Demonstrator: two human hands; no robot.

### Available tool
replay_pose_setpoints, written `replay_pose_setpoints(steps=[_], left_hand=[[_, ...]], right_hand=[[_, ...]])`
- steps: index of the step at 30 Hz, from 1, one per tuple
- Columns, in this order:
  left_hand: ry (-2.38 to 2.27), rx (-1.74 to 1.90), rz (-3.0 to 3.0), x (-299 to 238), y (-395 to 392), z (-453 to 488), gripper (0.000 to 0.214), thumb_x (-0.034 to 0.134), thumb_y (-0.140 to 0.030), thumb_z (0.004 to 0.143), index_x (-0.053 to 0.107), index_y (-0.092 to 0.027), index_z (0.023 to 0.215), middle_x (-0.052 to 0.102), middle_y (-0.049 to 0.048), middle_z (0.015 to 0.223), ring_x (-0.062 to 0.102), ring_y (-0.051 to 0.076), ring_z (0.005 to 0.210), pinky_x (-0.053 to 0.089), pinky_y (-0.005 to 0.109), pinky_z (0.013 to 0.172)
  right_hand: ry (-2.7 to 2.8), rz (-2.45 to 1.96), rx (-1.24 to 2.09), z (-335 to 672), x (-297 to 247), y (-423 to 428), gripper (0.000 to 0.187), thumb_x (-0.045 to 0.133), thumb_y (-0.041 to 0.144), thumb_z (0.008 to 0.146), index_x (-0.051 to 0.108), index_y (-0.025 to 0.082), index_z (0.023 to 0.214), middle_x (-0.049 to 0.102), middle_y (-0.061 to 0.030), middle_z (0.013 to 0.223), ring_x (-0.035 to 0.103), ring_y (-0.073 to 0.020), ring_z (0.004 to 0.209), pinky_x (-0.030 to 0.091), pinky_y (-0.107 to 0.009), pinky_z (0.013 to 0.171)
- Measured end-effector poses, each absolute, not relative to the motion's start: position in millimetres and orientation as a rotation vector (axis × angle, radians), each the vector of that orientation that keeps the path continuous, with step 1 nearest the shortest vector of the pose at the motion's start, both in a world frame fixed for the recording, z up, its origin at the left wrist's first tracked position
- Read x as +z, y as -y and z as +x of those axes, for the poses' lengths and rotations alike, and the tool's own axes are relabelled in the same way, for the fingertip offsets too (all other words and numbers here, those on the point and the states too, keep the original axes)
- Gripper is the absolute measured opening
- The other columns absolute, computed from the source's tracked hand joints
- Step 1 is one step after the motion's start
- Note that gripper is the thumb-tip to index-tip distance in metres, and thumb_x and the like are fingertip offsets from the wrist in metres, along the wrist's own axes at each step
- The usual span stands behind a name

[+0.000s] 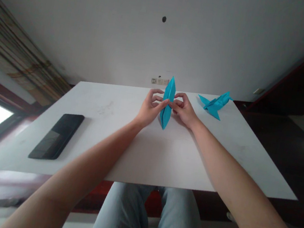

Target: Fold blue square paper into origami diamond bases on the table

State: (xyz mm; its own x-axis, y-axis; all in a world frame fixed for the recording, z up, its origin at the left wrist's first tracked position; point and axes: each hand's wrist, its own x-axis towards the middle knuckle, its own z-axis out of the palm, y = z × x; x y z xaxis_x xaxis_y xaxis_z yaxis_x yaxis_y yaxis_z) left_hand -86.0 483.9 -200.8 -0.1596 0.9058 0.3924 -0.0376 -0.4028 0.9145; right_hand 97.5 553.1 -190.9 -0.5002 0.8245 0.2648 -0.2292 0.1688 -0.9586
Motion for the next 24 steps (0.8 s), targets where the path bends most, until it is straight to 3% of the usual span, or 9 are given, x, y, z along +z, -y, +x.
replay_pose_setpoints(steps=[3, 9, 16, 24], left_hand=[[-1.036, 1.622, 1.333, -202.2, -484.2, -84.9, 0.07, 0.106, -0.054, 0.091, 0.058, -0.031, 0.136, 0.077, -0.0019, 0.106, 0.082, 0.015, 0.079, 0.066, 0.025, 0.067], [-1.077, 1.637, 1.292, -208.1, -490.0, -85.9, 0.057, 0.108, -0.045, 0.088, 0.063, -0.024, 0.118, 0.081, 0.0037, 0.114, 0.084, 0.017, 0.096, 0.073, 0.028, 0.082], [-1.102, 1.596, 1.38, -209.5, -486.1, -86.6, 0.054, 0.105, -0.038, 0.089, 0.059, -0.025, 0.115, 0.077, 0.0001, 0.102, 0.078, 0.014, 0.087, 0.066, 0.025, 0.073], [-1.068, 1.632, 1.309, -203.7, -488.3, -81.2, 0.035, 0.084, -0.016, 0.095, 0.053, -0.027, 0.106, 0.072, -0.0029, 0.096, 0.072, 0.013, 0.087, 0.06, 0.025, 0.076]], right_hand=[[1.594, -0.582, 1.482, 97.4, -191.1, -552.1, 0.079, 0.109, 0.081, 0.067, 0.059, 0.032, 0.102, 0.06, 0.0124, 0.065, 0.047, -0.0127, 0.057, 0.034, -0.029, 0.058], [1.618, -0.645, 1.438, 100.2, -186.3, -548.3, 0.071, 0.096, 0.092, 0.077, 0.077, 0.025, 0.093, 0.062, 0.0051, 0.069, 0.051, -0.0132, 0.062, 0.037, -0.03, 0.061], [1.681, -0.638, 1.377, 100.0, -188.2, -549.5, 0.061, 0.102, 0.08, 0.076, 0.076, 0.026, 0.085, 0.057, 0.0053, 0.063, 0.044, -0.0142, 0.063, 0.032, -0.031, 0.06], [1.605, -0.628, 1.369, 100.8, -182.0, -547.7, 0.053, 0.102, 0.072, 0.078, 0.077, 0.025, 0.086, 0.062, 0.0035, 0.07, 0.048, -0.0145, 0.067, 0.037, -0.031, 0.063]])
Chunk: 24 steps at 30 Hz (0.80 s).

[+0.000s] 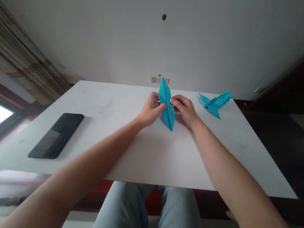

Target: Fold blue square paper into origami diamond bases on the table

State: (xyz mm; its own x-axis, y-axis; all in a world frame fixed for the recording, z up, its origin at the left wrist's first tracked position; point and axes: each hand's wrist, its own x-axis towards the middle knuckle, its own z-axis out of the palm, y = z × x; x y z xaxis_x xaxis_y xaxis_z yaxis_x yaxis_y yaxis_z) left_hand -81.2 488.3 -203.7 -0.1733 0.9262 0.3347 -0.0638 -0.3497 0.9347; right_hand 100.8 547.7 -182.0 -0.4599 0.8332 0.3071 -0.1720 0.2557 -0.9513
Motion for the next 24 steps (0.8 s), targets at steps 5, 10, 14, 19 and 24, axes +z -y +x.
replay_pose_setpoints(steps=[5, 10, 14, 19, 24], left_hand=[[-1.05, 1.593, 1.376, -199.0, -488.9, -87.5, 0.025, 0.079, -0.017, 0.097, 0.056, -0.025, 0.094, 0.068, -0.0025, 0.09, 0.068, 0.013, 0.086, 0.059, 0.026, 0.082], [-1.004, 1.583, 1.394, -201.2, -488.9, -91.2, 0.033, 0.087, -0.035, 0.101, 0.057, -0.025, 0.095, 0.071, -0.0017, 0.092, 0.071, 0.014, 0.087, 0.06, 0.029, 0.084], [-0.988, 1.67, 1.398, -206.8, -494.1, -92.0, 0.047, 0.098, -0.04, 0.096, 0.053, -0.026, 0.1, 0.069, -0.0034, 0.097, 0.074, 0.013, 0.084, 0.062, 0.028, 0.079], [-1.035, 1.709, 1.402, -209.2, -498.0, -93.2, 0.055, 0.103, -0.041, 0.093, 0.053, -0.027, 0.112, 0.073, -0.0021, 0.105, 0.079, 0.013, 0.087, 0.066, 0.028, 0.082], [-1.032, 1.686, 1.397, -205.8, -495.0, -89.6, 0.051, 0.106, -0.042, 0.091, 0.061, -0.025, 0.107, 0.08, 0.001, 0.1, 0.079, 0.014, 0.085, 0.065, 0.028, 0.079]], right_hand=[[1.571, -0.622, 1.36, 100.9, -180.4, -549.0, 0.062, 0.102, 0.082, 0.075, 0.076, 0.027, 0.088, 0.064, 0.003, 0.074, 0.048, -0.0147, 0.067, 0.039, -0.031, 0.063], [1.536, -0.63, 1.363, 100.3, -182.3, -551.7, 0.064, 0.103, 0.083, 0.074, 0.075, 0.027, 0.088, 0.064, 0.0031, 0.075, 0.05, -0.0144, 0.068, 0.041, -0.031, 0.063], [1.494, -0.665, 1.358, 99.7, -182.8, -552.9, 0.064, 0.103, 0.082, 0.073, 0.073, 0.027, 0.087, 0.06, 0.0045, 0.072, 0.049, -0.0141, 0.066, 0.04, -0.03, 0.062], [1.51, -0.635, 1.438, 98.7, -182.6, -549.0, 0.07, 0.109, 0.078, 0.066, 0.072, 0.028, 0.098, 0.067, 0.0044, 0.083, 0.052, -0.0134, 0.069, 0.04, -0.03, 0.061], [1.523, -0.599, 1.484, 98.4, -186.0, -547.7, 0.06, 0.109, 0.067, 0.069, 0.071, 0.028, 0.095, 0.072, 0.0027, 0.087, 0.059, -0.0164, 0.076, 0.044, -0.03, 0.066]])
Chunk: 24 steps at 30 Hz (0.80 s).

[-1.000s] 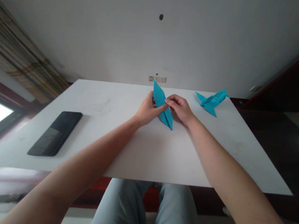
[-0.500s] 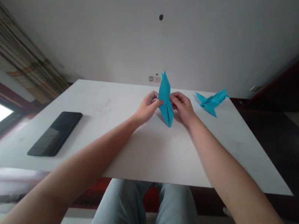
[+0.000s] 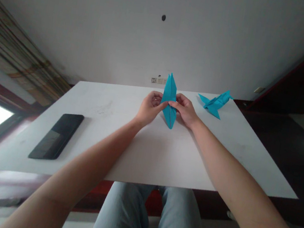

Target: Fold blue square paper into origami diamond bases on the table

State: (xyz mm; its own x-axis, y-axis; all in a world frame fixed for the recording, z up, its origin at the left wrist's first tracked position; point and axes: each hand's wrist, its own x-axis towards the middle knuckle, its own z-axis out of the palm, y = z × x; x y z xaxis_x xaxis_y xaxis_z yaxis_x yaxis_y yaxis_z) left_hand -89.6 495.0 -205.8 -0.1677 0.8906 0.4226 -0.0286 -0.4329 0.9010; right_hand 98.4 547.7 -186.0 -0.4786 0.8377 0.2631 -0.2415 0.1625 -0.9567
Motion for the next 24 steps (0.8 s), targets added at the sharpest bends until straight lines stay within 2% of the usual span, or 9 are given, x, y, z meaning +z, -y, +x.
replay_pose_setpoints(steps=[5, 10, 13, 18, 21, 24], left_hand=[[-1.003, 1.627, 1.409, -203.4, -490.0, -86.4, 0.048, 0.105, -0.044, 0.092, 0.063, -0.024, 0.1, 0.078, -0.0002, 0.088, 0.076, 0.013, 0.075, 0.06, 0.026, 0.069], [-0.966, 1.579, 1.406, -203.5, -489.0, -86.7, 0.052, 0.105, -0.051, 0.092, 0.061, -0.025, 0.099, 0.078, -0.0002, 0.09, 0.074, 0.014, 0.077, 0.059, 0.027, 0.071], [-0.95, 1.574, 1.417, -203.5, -490.1, -87.9, 0.055, 0.105, -0.055, 0.091, 0.06, -0.025, 0.1, 0.079, 0.0013, 0.094, 0.077, 0.016, 0.085, 0.062, 0.029, 0.077], [-0.89, 1.595, 1.431, -201.7, -490.3, -88.0, 0.06, 0.105, -0.061, 0.086, 0.06, -0.024, 0.099, 0.079, 0.0015, 0.096, 0.076, 0.015, 0.089, 0.061, 0.028, 0.08], [-0.885, 1.592, 1.429, -200.1, -488.9, -86.9, 0.061, 0.104, -0.063, 0.088, 0.06, -0.024, 0.1, 0.08, 0.0013, 0.097, 0.075, 0.015, 0.087, 0.061, 0.027, 0.08], [-0.889, 1.584, 1.441, -198.4, -487.2, -85.5, 0.057, 0.103, -0.06, 0.091, 0.06, -0.023, 0.1, 0.077, 0.0001, 0.094, 0.074, 0.015, 0.086, 0.06, 0.026, 0.077]], right_hand=[[1.513, -0.566, 1.469, 98.6, -187.0, -548.4, 0.05, 0.105, 0.058, 0.074, 0.068, 0.028, 0.09, 0.067, 0.0035, 0.083, 0.055, -0.0167, 0.077, 0.043, -0.031, 0.069], [1.535, -0.556, 1.45, 98.6, -182.0, -545.9, 0.05, 0.101, 0.05, 0.076, 0.056, 0.029, 0.083, 0.057, 0.0046, 0.077, 0.048, -0.0173, 0.076, 0.041, -0.032, 0.069], [1.566, -0.563, 1.423, 101.4, -179.1, -547.1, 0.048, 0.096, 0.045, 0.079, 0.051, 0.029, 0.082, 0.052, 0.0047, 0.075, 0.045, -0.0164, 0.073, 0.036, -0.032, 0.066], [1.647, -0.584, 1.354, 103.8, -177.1, -549.4, 0.052, 0.099, 0.054, 0.083, 0.054, 0.028, 0.083, 0.049, 0.0059, 0.072, 0.042, -0.0149, 0.067, 0.032, -0.032, 0.063], [1.622, -0.592, 1.339, 99.9, -177.7, -549.3, 0.065, 0.107, 0.065, 0.075, 0.056, 0.029, 0.09, 0.053, 0.0067, 0.076, 0.043, -0.0146, 0.069, 0.034, -0.032, 0.063], [1.58, -0.601, 1.332, 95.5, -179.4, -550.0, 0.067, 0.109, 0.064, 0.069, 0.061, 0.03, 0.101, 0.066, 0.0046, 0.087, 0.055, -0.0168, 0.078, 0.041, -0.032, 0.068]])
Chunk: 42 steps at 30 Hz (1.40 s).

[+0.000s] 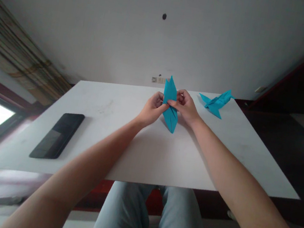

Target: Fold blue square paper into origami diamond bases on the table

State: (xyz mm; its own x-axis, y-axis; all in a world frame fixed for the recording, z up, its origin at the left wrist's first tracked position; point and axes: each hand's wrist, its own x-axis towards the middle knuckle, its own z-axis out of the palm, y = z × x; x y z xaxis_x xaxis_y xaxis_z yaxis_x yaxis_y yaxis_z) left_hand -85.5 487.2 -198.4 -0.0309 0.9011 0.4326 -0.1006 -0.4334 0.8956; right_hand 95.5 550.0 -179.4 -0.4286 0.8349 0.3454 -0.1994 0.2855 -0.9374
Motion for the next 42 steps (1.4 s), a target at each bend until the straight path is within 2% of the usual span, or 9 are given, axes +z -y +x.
replay_pose_setpoints(steps=[5, 9, 15, 19, 24, 29, 32, 37, 42], left_hand=[[-0.863, 1.552, 1.456, -193.1, -484.0, -81.8, 0.041, 0.095, -0.048, 0.094, 0.066, -0.023, 0.11, 0.081, 0.0039, 0.107, 0.08, 0.02, 0.102, 0.066, 0.031, 0.088], [-0.849, 1.541, 1.469, -187.8, -479.9, -79.7, 0.033, 0.09, -0.04, 0.096, 0.067, -0.022, 0.113, 0.082, 0.0042, 0.106, 0.081, 0.021, 0.101, 0.066, 0.032, 0.088], [-0.913, 1.553, 1.472, -188.9, -478.2, -81.1, 0.047, 0.094, -0.056, 0.1, 0.06, -0.024, 0.102, 0.073, 0.0001, 0.092, 0.071, 0.015, 0.084, 0.06, 0.027, 0.075], [-0.893, 1.689, 1.492, -197.0, -484.8, -81.3, 0.06, 0.1, -0.065, 0.096, 0.054, -0.026, 0.101, 0.065, -0.0023, 0.091, 0.069, 0.013, 0.08, 0.06, 0.024, 0.071], [-0.975, 1.843, 1.474, -203.5, -491.6, -84.1, 0.058, 0.105, -0.059, 0.092, 0.062, -0.028, 0.116, 0.072, -0.0007, 0.106, 0.076, 0.012, 0.084, 0.063, 0.023, 0.07], [-1.072, 1.858, 1.466, -202.2, -490.6, -88.1, 0.066, 0.105, -0.062, 0.091, 0.072, -0.028, 0.136, 0.071, -0.0036, 0.09, 0.078, 0.014, 0.075, 0.063, 0.023, 0.064], [-1.094, 1.848, 1.477, -200.9, -489.7, -89.3, 0.064, 0.104, -0.065, 0.092, 0.076, -0.027, 0.135, 0.077, -0.0015, 0.09, 0.081, 0.016, 0.08, 0.066, 0.024, 0.068], [-1.109, 1.854, 1.415, -201.0, -491.6, -91.6, 0.066, 0.1, -0.07, 0.094, 0.075, -0.025, 0.137, 0.088, 0.0057, 0.107, 0.085, 0.018, 0.086, 0.066, 0.024, 0.069], [-1.117, 1.884, 1.392, -201.0, -494.7, -94.3, 0.064, 0.095, -0.075, 0.097, 0.075, -0.025, 0.132, 0.089, 0.0064, 0.106, 0.084, 0.017, 0.084, 0.064, 0.024, 0.068]], right_hand=[[1.617, -0.594, 1.285, 95.1, -180.0, -553.0, 0.039, 0.093, 0.045, 0.076, 0.064, 0.029, 0.097, 0.062, 0.0053, 0.081, 0.052, -0.0167, 0.075, 0.043, -0.033, 0.071], [1.638, -0.63, 1.209, 95.9, -174.9, -550.2, 0.029, 0.086, 0.043, 0.078, 0.065, 0.028, 0.094, 0.062, 0.0043, 0.081, 0.052, -0.0171, 0.076, 0.044, -0.034, 0.072], [1.635, -0.619, 1.194, 93.9, -166.9, -542.5, 0.045, 0.094, 0.06, 0.084, 0.065, 0.027, 0.092, 0.064, 0.0035, 0.081, 0.054, -0.017, 0.077, 0.046, -0.035, 0.074], [1.622, -0.621, 1.191, 95.7, -167.2, -545.8, 0.036, 0.09, 0.051, 0.086, 0.063, 0.027, 0.086, 0.059, 0.0042, 0.077, 0.052, -0.016, 0.073, 0.044, -0.034, 0.071], [1.588, -0.679, 1.183, 97.1, -168.5, -549.5, 0.022, 0.083, 0.041, 0.081, 0.065, 0.028, 0.086, 0.056, 0.0048, 0.073, 0.048, -0.0155, 0.068, 0.038, -0.033, 0.065], [1.569, -0.707, 1.249, 97.4, -166.2, -547.2, 0.023, 0.083, 0.038, 0.075, 0.068, 0.028, 0.091, 0.061, 0.004, 0.076, 0.05, -0.0168, 0.072, 0.04, -0.033, 0.066], [1.665, -0.739, 1.316, 99.5, -167.0, -547.0, 0.025, 0.088, 0.041, 0.078, 0.07, 0.028, 0.09, 0.066, 0.0018, 0.081, 0.055, -0.0187, 0.078, 0.045, -0.034, 0.07], [1.694, -0.798, 1.281, 103.5, -170.6, -550.8, 0.028, 0.091, 0.048, 0.085, 0.073, 0.027, 0.088, 0.065, 0.0003, 0.079, 0.057, -0.0197, 0.08, 0.047, -0.035, 0.073], [1.651, -0.735, 1.241, 103.5, -174.2, -557.0, 0.043, 0.095, 0.059, 0.081, 0.077, 0.027, 0.103, 0.072, 0.0002, 0.087, 0.056, -0.0179, 0.078, 0.045, -0.034, 0.069]])
